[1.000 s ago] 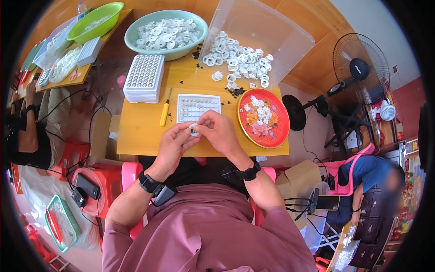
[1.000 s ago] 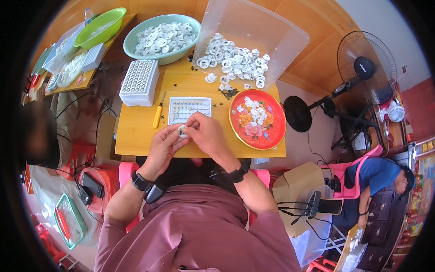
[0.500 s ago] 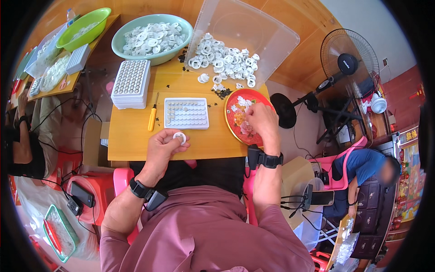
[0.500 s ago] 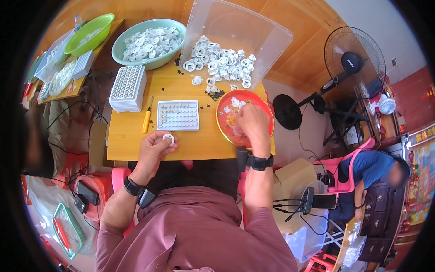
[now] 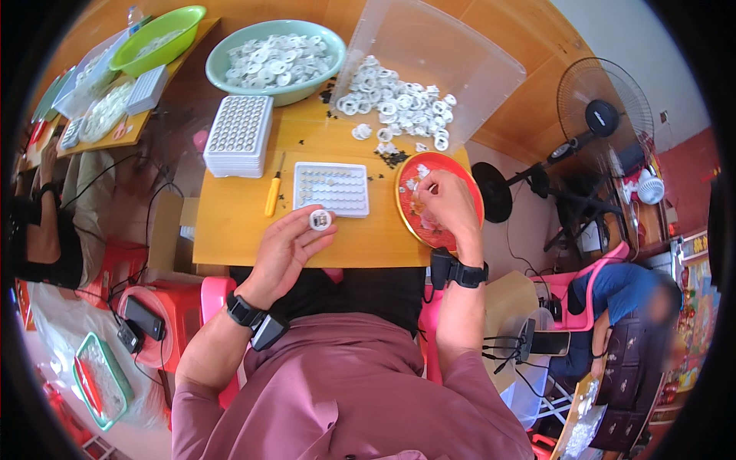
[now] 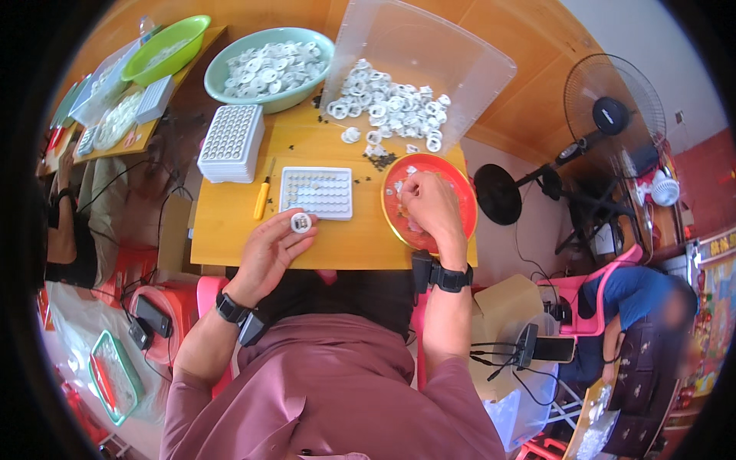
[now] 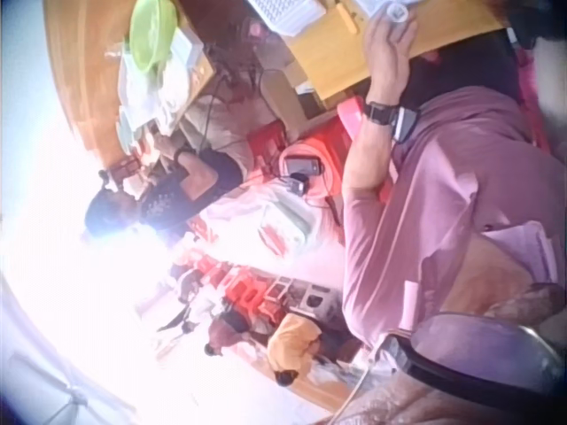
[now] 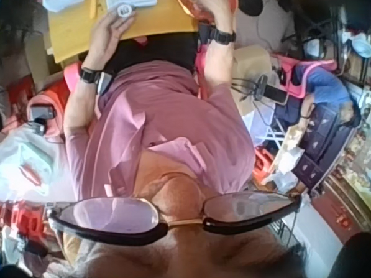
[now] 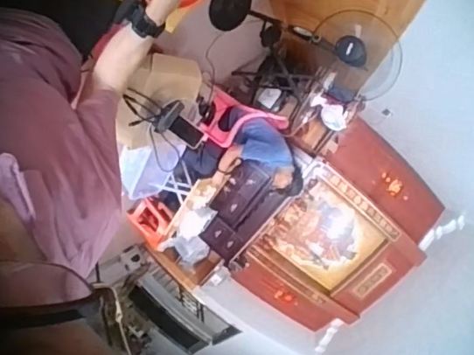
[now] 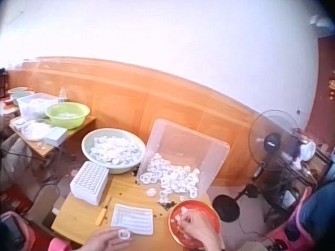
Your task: Assembling small plastic components by inserting one part into another.
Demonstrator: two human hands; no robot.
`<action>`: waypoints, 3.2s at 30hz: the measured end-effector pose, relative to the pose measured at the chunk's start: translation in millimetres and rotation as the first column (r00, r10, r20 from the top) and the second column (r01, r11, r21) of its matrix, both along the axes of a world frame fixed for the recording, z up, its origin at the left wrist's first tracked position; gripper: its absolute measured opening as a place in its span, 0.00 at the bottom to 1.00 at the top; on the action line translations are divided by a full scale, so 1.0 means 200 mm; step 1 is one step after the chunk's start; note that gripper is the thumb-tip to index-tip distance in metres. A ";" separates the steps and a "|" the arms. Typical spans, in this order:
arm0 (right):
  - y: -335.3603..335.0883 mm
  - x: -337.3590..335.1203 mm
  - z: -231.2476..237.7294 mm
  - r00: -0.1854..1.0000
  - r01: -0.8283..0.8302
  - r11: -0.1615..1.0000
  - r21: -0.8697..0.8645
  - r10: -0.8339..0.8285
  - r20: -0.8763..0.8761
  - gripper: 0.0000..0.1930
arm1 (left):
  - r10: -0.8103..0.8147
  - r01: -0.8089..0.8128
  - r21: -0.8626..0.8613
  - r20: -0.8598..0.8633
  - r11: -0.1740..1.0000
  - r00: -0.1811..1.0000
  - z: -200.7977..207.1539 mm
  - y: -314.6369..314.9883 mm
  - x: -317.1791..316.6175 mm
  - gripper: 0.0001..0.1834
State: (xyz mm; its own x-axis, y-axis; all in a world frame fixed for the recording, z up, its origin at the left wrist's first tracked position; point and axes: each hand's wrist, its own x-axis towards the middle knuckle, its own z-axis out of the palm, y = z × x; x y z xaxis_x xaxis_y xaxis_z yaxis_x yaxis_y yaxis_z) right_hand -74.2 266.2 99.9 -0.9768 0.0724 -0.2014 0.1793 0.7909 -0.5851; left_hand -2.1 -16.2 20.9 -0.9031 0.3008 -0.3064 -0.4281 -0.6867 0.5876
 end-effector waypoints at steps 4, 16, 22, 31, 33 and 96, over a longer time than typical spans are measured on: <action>-0.17 0.06 -0.04 0.915 -0.282 0.955 -0.093 0.238 -0.325 0.06 | -0.027 0.029 0.056 -0.036 0.998 0.999 -0.03 0.02 -0.01 0.19; -0.49 0.16 -0.17 0.888 -0.440 0.833 -0.336 0.348 -0.301 0.08 | 0.081 -0.074 0.175 -0.030 0.982 0.996 -0.05 0.00 -0.03 0.18; -0.45 0.14 -0.20 0.897 -0.428 0.829 -0.360 0.341 -0.280 0.08 | 0.073 -0.067 0.172 -0.030 0.983 0.997 -0.05 0.01 -0.02 0.18; -0.48 0.19 -0.15 0.891 -0.404 0.831 -0.382 0.263 -0.371 0.06 | -0.004 0.009 0.127 -0.044 0.992 0.999 -0.04 0.01 -0.01 0.17; -0.49 0.20 -0.15 0.905 -0.394 0.818 -0.420 0.264 -0.335 0.06 | -0.011 0.017 0.122 -0.048 0.992 0.999 -0.05 0.02 -0.01 0.17; -0.53 0.22 -0.14 0.672 -0.557 0.829 -0.046 0.417 -0.612 0.11 | -0.077 0.094 0.129 -0.131 0.987 0.988 -0.05 -0.01 -0.03 0.14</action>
State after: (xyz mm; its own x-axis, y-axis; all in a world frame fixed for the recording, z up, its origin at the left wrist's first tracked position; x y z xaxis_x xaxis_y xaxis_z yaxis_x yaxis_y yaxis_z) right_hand -29.4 159.8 72.6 -0.7951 -0.4224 0.4352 -0.6056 0.5131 -0.6083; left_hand -7.6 -18.6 11.3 -0.9009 0.4096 -0.1436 -0.4175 -0.7272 0.5449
